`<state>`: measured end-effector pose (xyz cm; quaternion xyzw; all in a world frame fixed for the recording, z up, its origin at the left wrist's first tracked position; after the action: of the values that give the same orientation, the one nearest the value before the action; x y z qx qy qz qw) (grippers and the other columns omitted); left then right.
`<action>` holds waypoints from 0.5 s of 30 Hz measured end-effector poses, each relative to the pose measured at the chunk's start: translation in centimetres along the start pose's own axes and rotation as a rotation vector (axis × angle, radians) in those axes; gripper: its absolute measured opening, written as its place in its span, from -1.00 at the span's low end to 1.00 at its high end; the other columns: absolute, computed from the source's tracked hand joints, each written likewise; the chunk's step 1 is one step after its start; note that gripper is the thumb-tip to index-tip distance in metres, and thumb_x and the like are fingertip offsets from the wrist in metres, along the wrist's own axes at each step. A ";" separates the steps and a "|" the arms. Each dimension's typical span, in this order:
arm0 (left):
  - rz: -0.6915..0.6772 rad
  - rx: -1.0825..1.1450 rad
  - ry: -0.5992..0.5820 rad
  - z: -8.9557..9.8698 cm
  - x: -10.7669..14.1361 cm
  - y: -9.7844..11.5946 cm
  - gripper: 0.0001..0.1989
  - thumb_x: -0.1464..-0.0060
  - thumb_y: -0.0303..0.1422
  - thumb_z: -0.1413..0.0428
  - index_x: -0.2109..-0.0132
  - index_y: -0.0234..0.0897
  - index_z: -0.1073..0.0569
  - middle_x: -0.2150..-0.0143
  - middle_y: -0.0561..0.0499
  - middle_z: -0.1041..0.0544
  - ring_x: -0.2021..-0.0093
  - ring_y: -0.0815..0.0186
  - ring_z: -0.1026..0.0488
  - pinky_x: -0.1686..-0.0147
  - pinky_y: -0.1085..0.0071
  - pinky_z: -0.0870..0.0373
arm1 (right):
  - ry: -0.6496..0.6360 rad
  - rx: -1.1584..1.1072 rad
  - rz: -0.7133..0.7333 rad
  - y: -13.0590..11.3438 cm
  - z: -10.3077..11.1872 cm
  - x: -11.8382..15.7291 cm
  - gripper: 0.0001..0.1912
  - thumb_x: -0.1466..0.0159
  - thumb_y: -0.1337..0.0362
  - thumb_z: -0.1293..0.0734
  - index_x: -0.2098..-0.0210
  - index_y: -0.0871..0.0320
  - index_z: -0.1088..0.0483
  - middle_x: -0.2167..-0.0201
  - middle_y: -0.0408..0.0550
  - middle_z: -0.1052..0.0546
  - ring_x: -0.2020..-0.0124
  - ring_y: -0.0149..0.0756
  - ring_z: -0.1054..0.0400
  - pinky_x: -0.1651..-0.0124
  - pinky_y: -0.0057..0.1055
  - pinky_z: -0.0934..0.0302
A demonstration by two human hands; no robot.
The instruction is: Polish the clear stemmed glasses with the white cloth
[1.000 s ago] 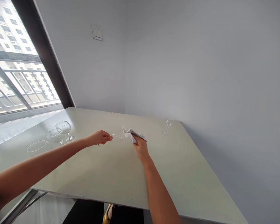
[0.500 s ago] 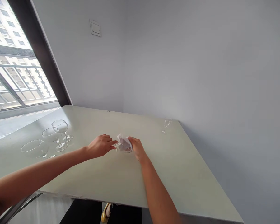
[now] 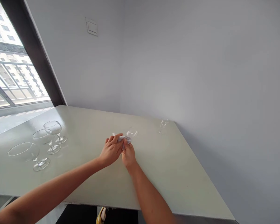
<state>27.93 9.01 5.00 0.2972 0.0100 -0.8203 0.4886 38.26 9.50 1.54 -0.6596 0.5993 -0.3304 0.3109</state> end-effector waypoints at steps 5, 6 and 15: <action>0.388 0.638 -0.177 3.0 -2.4 -2.1 -0.66 -0.11 -0.12 0.09 0.12 -0.23 -0.38 0.05 -0.07 -0.42 0.14 0.25 -0.37 0.26 0.34 -0.34 | 0.021 0.043 -0.072 -0.8 0.7 -0.3 -0.64 -0.05 -0.05 -0.34 0.53 0.13 -0.29 0.62 -0.20 -0.30 0.56 -0.42 -0.18 0.50 -0.47 -0.11; 0.433 0.783 -0.214 3.3 -2.7 -2.4 -0.61 -0.08 -0.09 0.06 0.05 -0.24 -0.32 0.06 -0.09 -0.43 0.13 0.25 -0.39 0.27 0.36 -0.35 | -0.031 0.042 -0.088 -0.6 0.5 -0.1 -0.63 -0.05 -0.06 -0.34 0.54 0.14 -0.29 0.63 -0.20 -0.29 0.57 -0.43 -0.16 0.51 -0.47 -0.10; 0.639 1.318 -0.113 2.8 -2.8 -4.6 -0.56 0.02 -0.21 -0.14 0.04 -0.23 -0.18 0.15 -0.07 -0.45 0.16 0.29 -0.46 0.15 0.30 -0.38 | -0.055 0.347 -0.016 -0.5 1.5 -0.6 -0.57 -0.11 -0.09 -0.27 0.42 0.21 -0.36 0.53 -0.09 -0.40 0.49 -0.35 -0.27 0.41 -0.39 -0.22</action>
<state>23.81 12.77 7.40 0.4752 -0.5977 -0.4875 0.4235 39.69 10.17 1.06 -0.6096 0.5192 -0.4131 0.4337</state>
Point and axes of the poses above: each hand's wrist, its own x-axis away from the middle knuckle, its own z-axis out of the back of the hand, y = z × x, the point moved 1 cm from there along -x, towards the middle knuckle
